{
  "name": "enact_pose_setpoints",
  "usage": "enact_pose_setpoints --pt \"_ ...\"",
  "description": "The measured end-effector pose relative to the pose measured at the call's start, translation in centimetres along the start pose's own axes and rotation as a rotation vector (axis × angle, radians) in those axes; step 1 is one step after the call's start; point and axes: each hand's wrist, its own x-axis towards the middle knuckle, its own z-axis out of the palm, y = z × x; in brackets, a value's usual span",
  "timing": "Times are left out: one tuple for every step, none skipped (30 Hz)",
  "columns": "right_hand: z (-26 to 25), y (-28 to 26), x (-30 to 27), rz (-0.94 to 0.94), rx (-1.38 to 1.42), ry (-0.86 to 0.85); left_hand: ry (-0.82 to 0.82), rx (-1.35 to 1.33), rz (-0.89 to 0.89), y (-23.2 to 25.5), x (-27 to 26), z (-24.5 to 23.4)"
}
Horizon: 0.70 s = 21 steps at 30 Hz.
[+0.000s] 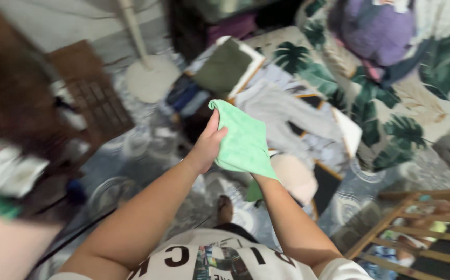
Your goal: The person irons two small garments on a pink ironing board. First, they smooth and iron a light green top, then they iron a blue and white striped pair of shorts. The person uses a white electric iron to press the clothes flat.
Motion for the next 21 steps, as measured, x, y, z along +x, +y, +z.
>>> enact_pose_setpoints --pt "-3.0 -0.3 1.0 0.028 -0.004 0.029 -0.014 0.019 -0.036 -1.1 2.5 1.1" --pt "-5.8 -0.7 2.2 0.046 0.003 0.069 -0.027 0.040 -0.070 -2.1 5.0 2.0" --pt "-8.6 -1.2 3.5 0.062 0.008 0.111 -0.056 0.036 -0.086 -3.0 7.4 2.9" --pt "-11.4 -1.8 4.8 0.071 0.024 0.165 -0.077 0.030 -0.096 -3.9 9.5 3.6" --pt "-13.9 -2.4 6.1 0.065 0.040 0.236 -0.099 0.024 -0.107 -4.8 11.4 4.3" --pt "-16.2 -2.8 7.2 0.062 0.059 0.300 -0.123 0.062 -0.095 -5.5 13.0 4.8" --pt "-18.5 -3.3 8.2 0.043 0.081 0.379 -0.147 0.099 -0.082 -6.0 14.8 5.3" --pt "-20.5 -3.9 9.2 0.009 0.115 0.467 -0.170 0.137 -0.070 -6.4 16.6 5.7" --pt "-22.2 -4.4 10.0 -0.028 0.149 0.544 -0.177 0.144 -0.101 -6.8 18.1 6.0" --pt "-23.5 -4.8 10.5 -0.072 0.187 0.621 -0.187 0.155 -0.130 -7.2 19.6 6.2" --pt "-24.3 -4.8 10.6 -0.114 0.221 0.682 -0.198 0.166 -0.159 -7.7 20.9 6.2" --pt "-24.9 -4.4 10.0 -0.157 0.256 0.743 -0.205 0.259 -0.126 -8.3 22.2 5.9" --pt "-25.9 -4.7 10.6 -0.165 0.245 0.731 -0.213 0.352 -0.092 -9.1 23.5 5.3" --pt "-26.6 -4.5 11.1 -0.157 0.228 0.696 -0.221 0.442 -0.056 -10.3 24.9 4.5" --pt "-26.7 -3.7 11.4 -0.133 0.214 0.660 -0.243 0.540 0.011 -11.6 26.1 3.1" --pt "-26.2 -2.2 11.4 -0.076 0.202 0.604 -0.261 0.637 0.078 -13.1 27.0 1.3" --pt "-25.8 -0.8 11.4 -0.019 0.192 0.557 -0.279 0.733 0.145 -14.6 27.7 -0.4" --pt "-25.0 0.9 11.1 0.047 0.182 0.506 -0.213 0.687 -0.058 -16.5 27.9 -2.0" --pt "-24.3 2.5 10.8 0.104 0.169 0.463 -0.146 0.636 -0.261 -18.3 27.8 -3.5" --pt "-24.0 3.5 10.8 0.139 0.162 0.431 -0.112 0.607 -0.349 -19.9 27.6 -4.7" --pt "-24.0 4.2 10.8 0.168 0.146 0.406 -0.077 0.576 -0.438 -21.3 27.2 -5.7"
